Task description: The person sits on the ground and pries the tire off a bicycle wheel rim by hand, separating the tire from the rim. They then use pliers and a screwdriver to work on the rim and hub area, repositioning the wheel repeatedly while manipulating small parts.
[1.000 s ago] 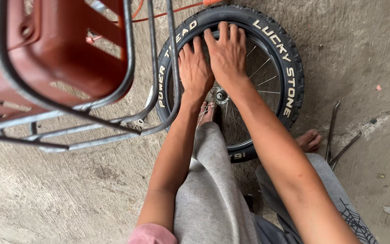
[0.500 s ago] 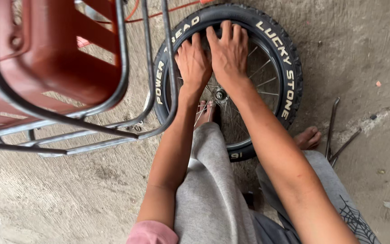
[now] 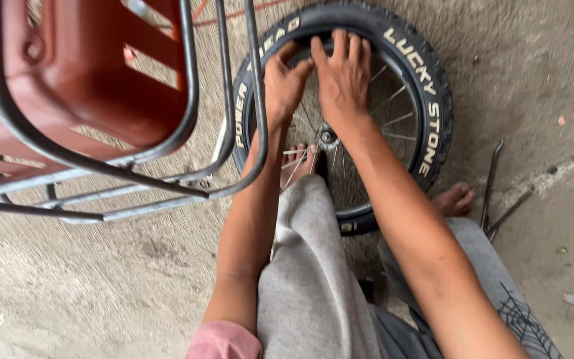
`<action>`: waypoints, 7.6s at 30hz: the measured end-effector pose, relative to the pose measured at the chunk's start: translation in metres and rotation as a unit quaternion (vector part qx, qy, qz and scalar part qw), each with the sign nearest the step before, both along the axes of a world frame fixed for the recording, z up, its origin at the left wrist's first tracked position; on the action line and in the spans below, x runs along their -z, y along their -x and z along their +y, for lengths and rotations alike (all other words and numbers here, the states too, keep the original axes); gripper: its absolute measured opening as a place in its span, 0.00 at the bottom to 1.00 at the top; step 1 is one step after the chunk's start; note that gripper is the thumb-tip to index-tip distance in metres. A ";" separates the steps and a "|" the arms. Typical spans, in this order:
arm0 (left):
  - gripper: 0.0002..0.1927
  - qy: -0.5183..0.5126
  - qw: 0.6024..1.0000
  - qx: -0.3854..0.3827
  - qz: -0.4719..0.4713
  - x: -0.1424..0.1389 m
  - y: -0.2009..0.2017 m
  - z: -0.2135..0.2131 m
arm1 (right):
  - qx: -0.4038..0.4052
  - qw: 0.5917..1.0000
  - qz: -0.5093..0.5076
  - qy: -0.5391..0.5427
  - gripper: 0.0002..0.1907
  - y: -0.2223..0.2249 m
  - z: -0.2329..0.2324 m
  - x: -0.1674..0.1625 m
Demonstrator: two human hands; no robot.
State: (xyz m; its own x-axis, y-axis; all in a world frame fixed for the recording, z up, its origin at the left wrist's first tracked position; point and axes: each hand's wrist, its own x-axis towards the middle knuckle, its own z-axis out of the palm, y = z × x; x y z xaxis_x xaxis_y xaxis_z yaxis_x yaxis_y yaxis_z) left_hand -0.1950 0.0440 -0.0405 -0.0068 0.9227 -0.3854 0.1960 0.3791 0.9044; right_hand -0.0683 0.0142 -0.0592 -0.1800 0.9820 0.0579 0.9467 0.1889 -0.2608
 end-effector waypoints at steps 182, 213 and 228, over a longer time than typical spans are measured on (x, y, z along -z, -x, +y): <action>0.34 -0.321 0.830 0.235 0.391 -0.108 -0.005 -0.052 | -0.094 0.923 0.188 0.323 0.12 -0.074 -0.155 -0.122; 0.08 -0.280 0.725 0.616 0.132 -0.159 -0.089 -0.120 | 0.131 0.975 0.130 0.127 0.33 -0.226 -0.173 -0.039; 0.23 -0.457 0.742 0.374 0.317 -0.148 -0.091 -0.043 | 0.098 0.958 0.224 0.147 0.34 -0.239 -0.158 -0.065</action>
State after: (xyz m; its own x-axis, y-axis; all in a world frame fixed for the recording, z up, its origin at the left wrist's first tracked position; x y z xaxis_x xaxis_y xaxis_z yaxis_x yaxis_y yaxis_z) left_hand -0.1042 0.0011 0.1076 0.7262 0.6341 0.2657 0.5389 -0.7650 0.3527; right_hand 0.1708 -0.1439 0.0056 -0.0128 0.9802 -0.1978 0.7370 -0.1245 -0.6643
